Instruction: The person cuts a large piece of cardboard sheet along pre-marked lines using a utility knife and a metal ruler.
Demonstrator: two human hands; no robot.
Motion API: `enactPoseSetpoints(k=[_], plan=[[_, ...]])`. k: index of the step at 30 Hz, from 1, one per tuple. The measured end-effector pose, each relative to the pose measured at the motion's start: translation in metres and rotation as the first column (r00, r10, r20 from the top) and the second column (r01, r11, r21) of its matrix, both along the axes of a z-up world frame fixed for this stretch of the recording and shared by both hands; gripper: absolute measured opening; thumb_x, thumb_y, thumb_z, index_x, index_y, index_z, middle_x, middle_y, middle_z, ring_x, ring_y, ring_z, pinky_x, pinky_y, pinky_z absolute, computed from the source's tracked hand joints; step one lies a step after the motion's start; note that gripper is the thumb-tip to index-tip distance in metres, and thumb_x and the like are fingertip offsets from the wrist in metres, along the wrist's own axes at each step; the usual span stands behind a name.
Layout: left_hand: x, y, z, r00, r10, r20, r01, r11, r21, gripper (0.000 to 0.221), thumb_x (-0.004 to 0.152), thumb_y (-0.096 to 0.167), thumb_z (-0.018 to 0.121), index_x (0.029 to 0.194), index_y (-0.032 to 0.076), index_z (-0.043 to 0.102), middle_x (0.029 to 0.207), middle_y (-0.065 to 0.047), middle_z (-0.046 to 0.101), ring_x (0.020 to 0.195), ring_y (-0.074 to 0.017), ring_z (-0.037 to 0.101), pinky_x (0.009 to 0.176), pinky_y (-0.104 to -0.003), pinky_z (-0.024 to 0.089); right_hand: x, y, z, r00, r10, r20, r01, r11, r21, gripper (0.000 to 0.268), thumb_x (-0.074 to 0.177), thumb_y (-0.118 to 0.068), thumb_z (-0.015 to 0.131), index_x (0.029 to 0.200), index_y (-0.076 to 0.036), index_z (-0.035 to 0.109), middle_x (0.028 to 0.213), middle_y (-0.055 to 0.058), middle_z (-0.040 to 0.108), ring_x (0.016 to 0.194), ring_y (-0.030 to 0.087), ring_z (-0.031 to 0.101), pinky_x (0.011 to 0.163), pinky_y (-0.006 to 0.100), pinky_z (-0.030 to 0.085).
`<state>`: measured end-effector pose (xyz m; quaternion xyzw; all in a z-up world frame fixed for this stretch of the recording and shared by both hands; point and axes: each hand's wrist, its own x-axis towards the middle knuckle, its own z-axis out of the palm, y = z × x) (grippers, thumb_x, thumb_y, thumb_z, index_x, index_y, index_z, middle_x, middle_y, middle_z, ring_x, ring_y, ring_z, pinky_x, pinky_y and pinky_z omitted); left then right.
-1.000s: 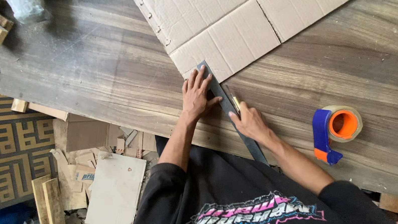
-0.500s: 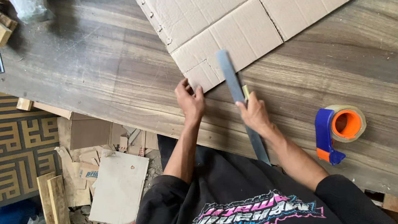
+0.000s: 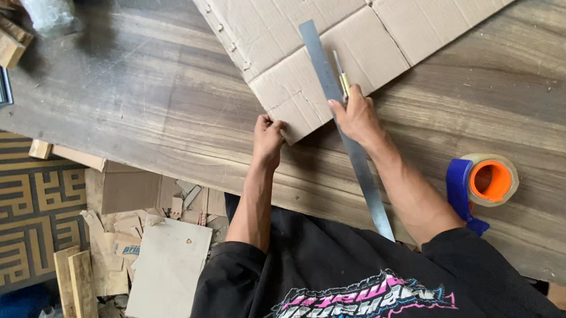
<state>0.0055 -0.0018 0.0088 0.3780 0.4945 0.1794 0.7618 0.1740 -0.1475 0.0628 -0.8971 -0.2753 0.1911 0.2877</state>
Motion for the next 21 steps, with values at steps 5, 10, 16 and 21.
enactPoseSetpoints(k=[5,10,16,21], plan=[[-0.013,-0.004,-0.079,0.999,-0.048,0.025,0.047,0.998,0.031,0.03,0.075,-0.004,0.065,0.104,0.003,0.057,0.075,-0.005,0.059,0.064,-0.0151,0.059,0.049,-0.028,0.055,-0.015,0.006,-0.03,0.999,-0.01,-0.041,0.009,1.0,-0.012,0.041,0.098,-0.042,0.068,0.106,-0.004,0.052,0.092,0.028,0.072,0.092,0.05,0.072,0.075,0.059,0.057],[-0.026,-0.008,-0.049,0.992,-0.103,0.072,0.103,0.995,-0.004,0.028,0.081,-0.003,0.065,0.106,0.007,0.056,0.079,0.0,0.064,0.07,-0.0101,0.064,0.057,-0.023,0.057,-0.022,0.0,-0.039,1.0,-0.009,-0.015,0.009,0.999,-0.054,0.04,0.098,-0.041,0.067,0.107,-0.005,0.052,0.091,0.029,0.072,0.09,0.049,0.072,0.074,0.058,0.058],[-0.025,-0.009,-0.071,0.989,-0.107,0.1,0.108,0.994,-0.006,0.027,0.085,0.001,0.067,0.108,0.01,0.055,0.081,0.003,0.068,0.072,-0.0079,0.066,0.062,-0.022,0.058,-0.023,0.0,-0.036,1.0,-0.008,-0.006,0.008,1.0,-0.011,0.039,0.097,-0.038,0.068,0.105,-0.004,0.052,0.088,0.031,0.072,0.087,0.049,0.072,0.069,0.058,0.058],[-0.024,-0.009,-0.066,0.992,-0.111,0.066,0.11,0.994,0.023,0.026,0.089,0.008,0.071,0.111,0.01,0.056,0.08,0.004,0.068,0.071,-0.0069,0.067,0.063,-0.02,0.058,-0.023,0.0,-0.035,1.0,0.009,0.003,-0.009,1.0,0.021,0.039,0.097,-0.039,0.067,0.106,-0.004,0.051,0.088,0.032,0.071,0.086,0.05,0.072,0.068,0.059,0.057]])
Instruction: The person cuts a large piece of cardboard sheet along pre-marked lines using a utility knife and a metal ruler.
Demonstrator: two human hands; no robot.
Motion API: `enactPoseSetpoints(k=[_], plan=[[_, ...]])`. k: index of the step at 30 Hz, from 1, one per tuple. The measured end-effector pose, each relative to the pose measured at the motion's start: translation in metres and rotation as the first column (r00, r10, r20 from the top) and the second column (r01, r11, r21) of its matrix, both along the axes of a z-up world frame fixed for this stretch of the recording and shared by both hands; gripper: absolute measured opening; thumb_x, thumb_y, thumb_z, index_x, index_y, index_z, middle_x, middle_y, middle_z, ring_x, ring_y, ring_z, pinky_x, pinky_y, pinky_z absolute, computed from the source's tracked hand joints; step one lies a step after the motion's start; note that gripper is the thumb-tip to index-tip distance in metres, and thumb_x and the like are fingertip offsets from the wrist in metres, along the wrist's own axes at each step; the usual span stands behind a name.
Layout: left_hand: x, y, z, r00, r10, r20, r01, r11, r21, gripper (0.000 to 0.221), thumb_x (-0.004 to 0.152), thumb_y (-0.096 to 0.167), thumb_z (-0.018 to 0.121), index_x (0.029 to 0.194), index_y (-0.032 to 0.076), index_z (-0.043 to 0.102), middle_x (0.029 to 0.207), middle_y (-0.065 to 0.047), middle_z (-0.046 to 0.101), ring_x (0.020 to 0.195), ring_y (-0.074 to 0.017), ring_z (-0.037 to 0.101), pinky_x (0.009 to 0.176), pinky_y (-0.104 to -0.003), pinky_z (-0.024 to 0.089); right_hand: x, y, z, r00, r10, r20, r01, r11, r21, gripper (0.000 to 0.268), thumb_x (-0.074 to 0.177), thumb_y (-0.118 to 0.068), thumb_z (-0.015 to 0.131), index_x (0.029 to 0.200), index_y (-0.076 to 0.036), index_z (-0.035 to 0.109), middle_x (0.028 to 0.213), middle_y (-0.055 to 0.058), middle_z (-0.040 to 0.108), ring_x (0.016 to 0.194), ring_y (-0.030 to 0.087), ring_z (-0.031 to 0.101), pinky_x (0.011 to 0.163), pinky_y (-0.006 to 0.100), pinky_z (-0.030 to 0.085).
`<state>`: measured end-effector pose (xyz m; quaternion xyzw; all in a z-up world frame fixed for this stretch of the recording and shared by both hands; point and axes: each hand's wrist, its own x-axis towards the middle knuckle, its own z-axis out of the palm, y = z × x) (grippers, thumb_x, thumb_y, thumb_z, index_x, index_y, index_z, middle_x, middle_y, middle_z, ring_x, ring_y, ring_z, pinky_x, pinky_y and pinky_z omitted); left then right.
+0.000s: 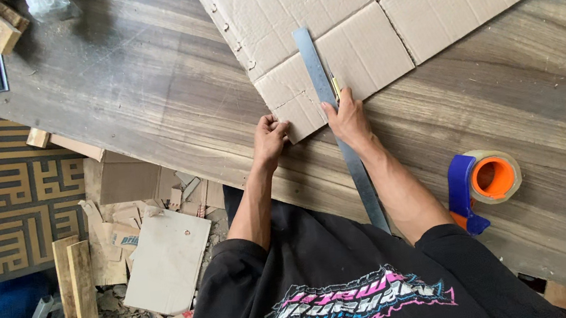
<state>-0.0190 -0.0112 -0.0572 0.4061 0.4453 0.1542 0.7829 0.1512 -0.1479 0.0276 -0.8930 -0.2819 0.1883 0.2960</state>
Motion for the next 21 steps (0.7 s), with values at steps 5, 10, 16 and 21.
enactPoseSetpoints(k=[5,10,16,21], plan=[[0.001,-0.001,0.01,1.0,0.007,-0.019,-0.006,0.999,0.033,0.027,0.093,0.012,0.069,0.116,0.008,0.056,0.082,0.005,0.065,0.073,-0.0067,0.066,0.065,-0.021,0.058,0.0,0.0,0.0,1.0,0.001,-0.001,-0.001,1.0,0.015,0.039,0.097,-0.038,0.067,0.105,-0.003,0.051,0.087,0.032,0.071,0.086,0.051,0.072,0.068,0.061,0.056],[0.002,-0.001,-0.014,1.0,0.01,-0.026,-0.009,0.998,0.066,0.029,0.096,0.016,0.067,0.122,0.01,0.056,0.084,0.004,0.062,0.076,-0.0077,0.065,0.067,-0.021,0.058,0.002,-0.001,-0.002,1.0,0.008,0.0,-0.008,0.999,0.041,0.039,0.097,-0.036,0.068,0.105,-0.001,0.052,0.087,0.034,0.07,0.087,0.052,0.071,0.068,0.062,0.055],[0.001,0.003,-0.014,0.999,0.03,0.037,-0.028,0.999,-0.047,0.032,0.098,0.012,0.067,0.128,0.015,0.058,0.094,-0.001,0.068,0.085,-0.0174,0.072,0.076,-0.032,0.062,0.002,-0.002,-0.004,1.0,0.007,0.002,-0.007,0.998,0.063,0.04,0.097,-0.039,0.068,0.104,-0.004,0.051,0.085,0.034,0.069,0.085,0.052,0.071,0.066,0.061,0.055],[0.001,0.004,-0.034,0.999,0.034,0.043,-0.032,0.998,-0.055,0.032,0.098,0.011,0.066,0.129,0.016,0.058,0.1,-0.003,0.067,0.089,-0.0189,0.073,0.078,-0.034,0.063,-0.001,-0.003,0.002,1.0,0.011,0.006,-0.011,0.998,0.063,0.039,0.097,-0.037,0.067,0.104,-0.003,0.051,0.083,0.035,0.068,0.083,0.053,0.071,0.064,0.062,0.053]])
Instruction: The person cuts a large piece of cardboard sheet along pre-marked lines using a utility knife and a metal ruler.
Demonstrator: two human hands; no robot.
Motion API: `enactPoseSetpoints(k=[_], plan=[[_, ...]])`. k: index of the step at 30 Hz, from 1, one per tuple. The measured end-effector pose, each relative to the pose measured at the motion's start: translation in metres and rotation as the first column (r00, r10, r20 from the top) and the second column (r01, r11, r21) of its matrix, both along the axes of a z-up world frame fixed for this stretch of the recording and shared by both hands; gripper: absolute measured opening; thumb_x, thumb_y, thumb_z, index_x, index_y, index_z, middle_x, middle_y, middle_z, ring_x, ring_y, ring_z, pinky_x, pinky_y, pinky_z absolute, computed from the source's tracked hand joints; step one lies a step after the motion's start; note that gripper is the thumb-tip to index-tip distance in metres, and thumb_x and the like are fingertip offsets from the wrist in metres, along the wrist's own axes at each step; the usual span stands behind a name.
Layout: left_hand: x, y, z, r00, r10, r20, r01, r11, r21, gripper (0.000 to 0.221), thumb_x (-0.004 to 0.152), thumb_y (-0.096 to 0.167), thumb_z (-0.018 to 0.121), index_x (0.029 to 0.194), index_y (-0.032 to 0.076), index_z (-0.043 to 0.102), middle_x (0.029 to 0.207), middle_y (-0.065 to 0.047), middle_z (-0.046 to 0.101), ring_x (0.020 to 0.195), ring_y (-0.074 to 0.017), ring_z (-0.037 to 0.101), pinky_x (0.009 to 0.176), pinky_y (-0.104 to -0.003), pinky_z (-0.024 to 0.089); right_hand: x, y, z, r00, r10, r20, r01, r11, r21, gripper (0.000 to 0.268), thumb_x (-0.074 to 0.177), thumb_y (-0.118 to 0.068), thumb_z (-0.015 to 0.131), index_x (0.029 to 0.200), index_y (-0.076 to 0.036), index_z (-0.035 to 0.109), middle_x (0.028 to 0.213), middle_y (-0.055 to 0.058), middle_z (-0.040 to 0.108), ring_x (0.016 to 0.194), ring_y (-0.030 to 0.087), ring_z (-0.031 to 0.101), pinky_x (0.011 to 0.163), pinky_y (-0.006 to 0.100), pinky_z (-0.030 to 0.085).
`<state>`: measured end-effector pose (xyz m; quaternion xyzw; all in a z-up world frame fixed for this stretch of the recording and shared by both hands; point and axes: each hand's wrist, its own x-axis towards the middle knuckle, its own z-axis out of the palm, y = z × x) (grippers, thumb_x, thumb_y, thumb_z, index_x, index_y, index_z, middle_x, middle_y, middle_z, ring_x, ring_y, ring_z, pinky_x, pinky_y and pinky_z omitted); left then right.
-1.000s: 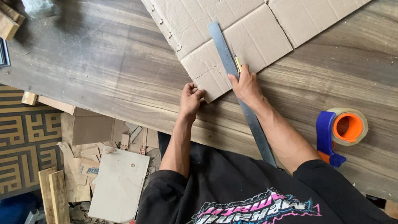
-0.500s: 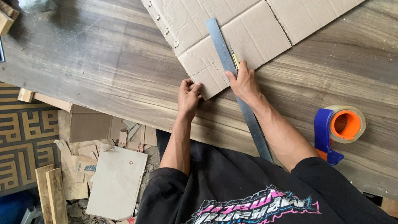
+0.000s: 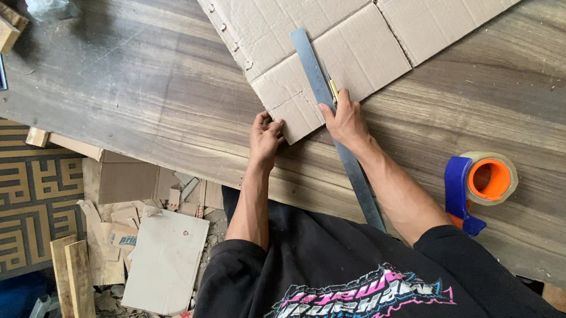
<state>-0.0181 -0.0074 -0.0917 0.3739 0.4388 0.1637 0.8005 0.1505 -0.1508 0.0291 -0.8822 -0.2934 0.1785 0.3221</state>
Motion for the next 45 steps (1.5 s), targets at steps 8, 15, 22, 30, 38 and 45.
enactPoseSetpoints(k=[8,15,22,30,38,45], plan=[[-0.002,-0.002,0.017,0.999,0.036,-0.009,-0.036,0.999,-0.01,0.026,0.096,0.012,0.068,0.122,0.014,0.061,0.097,-0.003,0.067,0.084,-0.0195,0.073,0.072,-0.033,0.064,-0.003,0.0,0.005,0.999,-0.014,-0.035,0.014,1.0,-0.001,0.04,0.097,-0.039,0.067,0.105,-0.004,0.05,0.085,0.034,0.069,0.084,0.052,0.071,0.065,0.06,0.055],[-0.004,-0.007,0.012,0.999,0.032,-0.029,-0.03,0.995,0.097,0.023,0.097,0.02,0.074,0.116,0.01,0.066,0.088,0.0,0.071,0.075,-0.013,0.072,0.064,-0.025,0.062,-0.004,0.002,0.005,0.998,-0.019,-0.055,0.019,1.0,0.007,0.038,0.097,-0.039,0.066,0.105,-0.005,0.051,0.086,0.031,0.071,0.085,0.05,0.072,0.065,0.058,0.056],[-0.008,-0.011,0.064,0.994,0.094,-0.047,-0.087,0.988,0.131,0.023,0.092,0.017,0.079,0.109,0.008,0.067,0.085,-0.002,0.071,0.071,-0.0112,0.07,0.057,-0.024,0.058,-0.004,0.001,0.002,0.998,-0.015,-0.067,0.016,1.0,0.012,0.041,0.097,-0.042,0.066,0.105,-0.004,0.052,0.085,0.032,0.07,0.086,0.051,0.071,0.065,0.058,0.055],[-0.025,0.015,0.152,0.773,0.634,0.005,-0.597,0.73,-0.332,0.042,0.098,0.036,0.059,0.129,0.008,0.064,0.125,-0.024,0.067,0.111,-0.0398,0.068,0.098,-0.058,0.051,0.004,-0.005,0.03,0.99,-0.083,-0.116,0.08,0.996,-0.032,0.037,0.098,-0.041,0.067,0.105,-0.007,0.056,0.092,0.029,0.071,0.091,0.048,0.071,0.069,0.058,0.055],[0.006,-0.026,0.087,0.74,0.655,0.154,-0.515,0.698,-0.497,0.032,0.087,0.015,0.08,0.104,-0.003,0.06,0.096,-0.018,0.061,0.085,-0.0338,0.069,0.081,-0.042,0.059,0.001,0.007,-0.013,0.979,-0.11,-0.171,0.104,0.994,-0.046,0.066,0.097,-0.054,0.067,0.132,-0.001,0.049,0.125,0.037,0.064,0.115,0.053,0.064,0.096,0.064,0.053],[-0.01,-0.016,0.103,0.743,0.669,-0.006,-0.668,0.742,-0.054,0.018,0.08,0.002,0.085,0.09,-0.004,0.07,0.079,-0.017,0.069,0.066,-0.0232,0.069,0.062,-0.038,0.057,0.001,-0.002,-0.019,0.986,-0.139,-0.095,0.142,0.99,0.025,0.067,0.1,-0.05,0.065,0.132,0.006,0.048,0.119,0.044,0.062,0.114,0.059,0.061,0.096,0.069,0.049]])
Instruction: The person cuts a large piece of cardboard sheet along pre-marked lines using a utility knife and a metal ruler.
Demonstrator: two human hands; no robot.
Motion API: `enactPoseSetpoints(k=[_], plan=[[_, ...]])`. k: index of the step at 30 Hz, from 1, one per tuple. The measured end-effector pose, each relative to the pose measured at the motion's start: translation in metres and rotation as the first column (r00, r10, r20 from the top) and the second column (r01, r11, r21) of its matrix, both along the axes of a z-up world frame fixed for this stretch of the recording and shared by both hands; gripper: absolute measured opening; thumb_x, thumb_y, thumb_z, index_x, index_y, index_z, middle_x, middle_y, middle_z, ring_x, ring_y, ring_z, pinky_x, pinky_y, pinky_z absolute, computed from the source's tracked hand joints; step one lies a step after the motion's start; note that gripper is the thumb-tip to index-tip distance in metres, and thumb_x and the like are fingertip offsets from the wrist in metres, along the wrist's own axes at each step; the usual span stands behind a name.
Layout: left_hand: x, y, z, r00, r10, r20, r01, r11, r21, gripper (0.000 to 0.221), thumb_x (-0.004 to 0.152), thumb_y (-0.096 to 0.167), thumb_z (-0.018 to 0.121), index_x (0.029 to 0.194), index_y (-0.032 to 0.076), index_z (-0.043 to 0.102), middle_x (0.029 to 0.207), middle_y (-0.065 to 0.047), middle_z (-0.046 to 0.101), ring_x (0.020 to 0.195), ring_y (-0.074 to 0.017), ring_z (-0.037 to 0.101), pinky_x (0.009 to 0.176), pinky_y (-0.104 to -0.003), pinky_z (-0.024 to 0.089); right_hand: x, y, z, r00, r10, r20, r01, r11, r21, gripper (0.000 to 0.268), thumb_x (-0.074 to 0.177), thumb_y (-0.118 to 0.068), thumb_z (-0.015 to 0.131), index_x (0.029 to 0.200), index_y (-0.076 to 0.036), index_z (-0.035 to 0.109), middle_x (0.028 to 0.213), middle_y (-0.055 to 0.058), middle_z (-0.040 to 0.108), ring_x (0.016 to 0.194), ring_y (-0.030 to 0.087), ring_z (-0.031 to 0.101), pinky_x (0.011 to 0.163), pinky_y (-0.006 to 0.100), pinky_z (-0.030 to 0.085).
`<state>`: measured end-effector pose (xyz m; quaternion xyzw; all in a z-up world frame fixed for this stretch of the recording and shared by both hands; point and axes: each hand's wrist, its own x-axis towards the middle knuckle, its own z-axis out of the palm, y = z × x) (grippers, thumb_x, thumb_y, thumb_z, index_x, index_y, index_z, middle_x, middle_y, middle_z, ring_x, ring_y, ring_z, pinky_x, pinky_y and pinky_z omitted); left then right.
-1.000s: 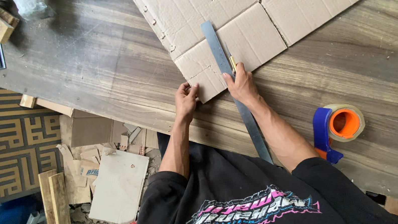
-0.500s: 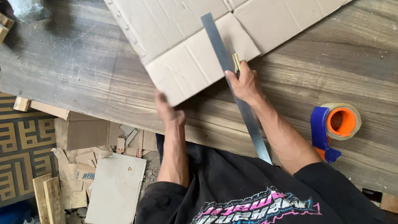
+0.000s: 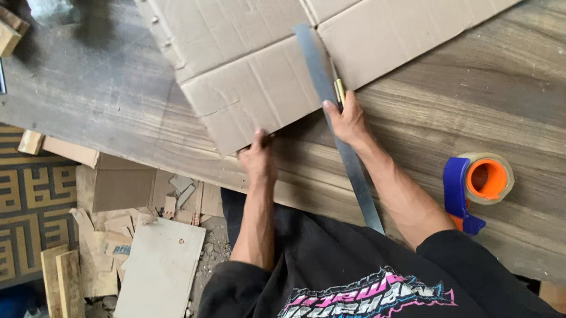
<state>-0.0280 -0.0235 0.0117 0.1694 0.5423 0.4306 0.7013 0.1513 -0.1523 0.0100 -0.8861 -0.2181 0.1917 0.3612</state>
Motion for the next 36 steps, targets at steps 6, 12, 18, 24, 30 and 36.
enactPoseSetpoints(k=[6,12,18,24,30,36], plan=[[-0.093,0.033,-0.081,0.979,0.202,-0.012,-0.198,0.969,0.146,0.029,0.086,0.001,0.081,0.109,-0.004,0.064,0.093,-0.018,0.07,0.08,-0.0253,0.07,0.078,-0.045,0.058,0.008,-0.005,-0.015,0.998,0.014,0.065,-0.019,0.997,0.077,0.057,0.099,-0.054,0.067,0.113,0.0,0.054,0.104,0.041,0.063,0.103,0.061,0.063,0.084,0.07,0.049],[-0.117,0.034,-0.046,0.995,0.103,0.016,-0.102,0.932,0.349,0.027,0.09,-0.001,0.077,0.115,-0.001,0.068,0.1,-0.015,0.072,0.09,-0.0201,0.071,0.083,-0.04,0.062,0.009,-0.004,-0.028,0.993,0.057,0.107,-0.061,0.997,0.039,0.054,0.098,-0.054,0.068,0.104,-0.002,0.055,0.095,0.037,0.065,0.096,0.057,0.066,0.079,0.068,0.05],[-0.101,0.0,0.115,0.945,-0.113,-0.306,0.234,0.887,0.397,0.018,0.098,0.009,0.073,0.112,-0.003,0.07,0.098,-0.021,0.075,0.089,-0.031,0.075,0.087,-0.046,0.062,0.011,-0.008,-0.013,0.997,0.061,0.046,-0.056,0.993,-0.101,0.052,0.099,-0.057,0.064,0.108,-0.007,0.056,0.098,0.031,0.07,0.098,0.05,0.069,0.081,0.06,0.056],[-0.098,-0.008,0.096,0.936,-0.094,-0.339,0.275,0.795,0.541,0.017,0.095,0.008,0.074,0.11,0.002,0.076,0.096,-0.016,0.078,0.088,-0.0162,0.07,0.086,-0.042,0.058,-0.004,-0.003,-0.018,0.991,0.127,0.052,-0.123,0.99,-0.075,0.054,0.101,-0.052,0.063,0.111,0.001,0.056,0.1,0.039,0.066,0.099,0.056,0.066,0.082,0.066,0.052],[-0.108,0.027,0.135,0.885,0.259,-0.386,-0.118,0.928,0.354,0.041,0.094,0.02,0.08,0.119,-0.007,0.062,0.101,-0.025,0.071,0.094,-0.0278,0.064,0.097,-0.043,0.048,-0.039,0.014,0.0,0.979,0.179,0.092,-0.176,0.984,-0.038,0.051,0.098,-0.048,0.068,0.109,0.001,0.058,0.092,0.038,0.067,0.091,0.055,0.069,0.077,0.064,0.054],[-0.188,0.097,0.127,0.832,0.554,-0.029,-0.438,0.69,0.577,0.028,0.106,0.02,0.065,0.128,0.004,0.058,0.119,-0.032,0.066,0.107,-0.0367,0.068,0.102,-0.05,0.052,-0.056,0.017,0.005,0.978,0.195,0.067,-0.194,0.981,-0.021,0.052,0.098,-0.056,0.066,0.099,-0.004,0.056,0.087,0.034,0.067,0.089,0.052,0.069,0.071,0.062,0.053]])
